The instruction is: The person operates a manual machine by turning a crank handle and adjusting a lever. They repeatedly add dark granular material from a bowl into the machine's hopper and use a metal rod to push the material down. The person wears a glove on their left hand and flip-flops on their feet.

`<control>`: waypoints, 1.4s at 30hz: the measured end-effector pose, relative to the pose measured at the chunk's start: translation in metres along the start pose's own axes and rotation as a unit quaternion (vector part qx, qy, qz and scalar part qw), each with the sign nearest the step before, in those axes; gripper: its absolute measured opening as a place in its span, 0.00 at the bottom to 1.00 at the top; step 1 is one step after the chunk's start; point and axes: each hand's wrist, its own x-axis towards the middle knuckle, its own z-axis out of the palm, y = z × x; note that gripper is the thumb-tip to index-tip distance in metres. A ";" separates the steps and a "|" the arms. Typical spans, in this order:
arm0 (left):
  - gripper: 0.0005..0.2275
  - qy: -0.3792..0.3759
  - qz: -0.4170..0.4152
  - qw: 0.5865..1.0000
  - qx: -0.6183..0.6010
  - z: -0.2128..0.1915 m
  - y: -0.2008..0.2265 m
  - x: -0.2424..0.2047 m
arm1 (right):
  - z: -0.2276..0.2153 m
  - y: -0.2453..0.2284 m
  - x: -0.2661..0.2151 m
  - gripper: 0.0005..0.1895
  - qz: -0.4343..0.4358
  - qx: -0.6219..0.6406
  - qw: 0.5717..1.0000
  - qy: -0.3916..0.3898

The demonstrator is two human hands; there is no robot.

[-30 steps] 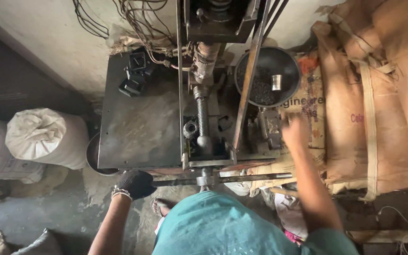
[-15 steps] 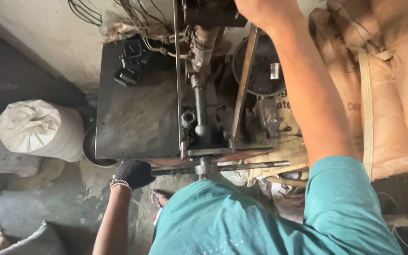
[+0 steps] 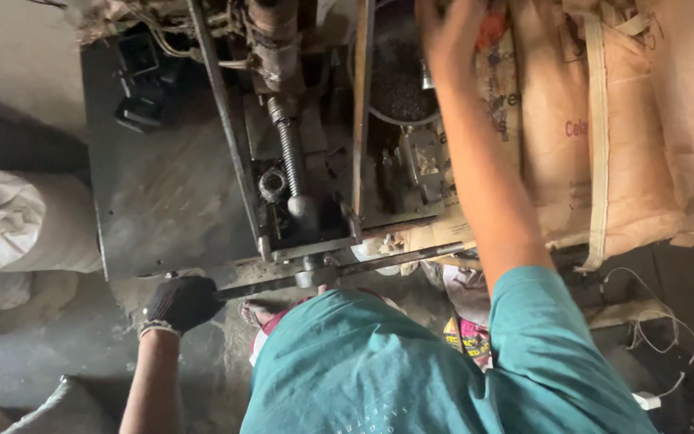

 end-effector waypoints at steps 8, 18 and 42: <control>0.11 -0.050 -0.071 0.996 0.026 -0.022 0.019 -0.003 | 0.115 0.089 -0.095 0.47 0.019 -0.018 0.983 -0.179; 0.11 -0.112 -0.133 0.984 0.029 -0.034 0.032 -0.002 | 0.142 0.106 -0.062 0.48 0.120 -0.160 0.959 -0.199; 0.09 -0.074 -0.113 0.991 -0.002 -0.012 0.018 -0.001 | 0.145 0.142 -0.013 0.20 0.415 0.503 0.747 0.131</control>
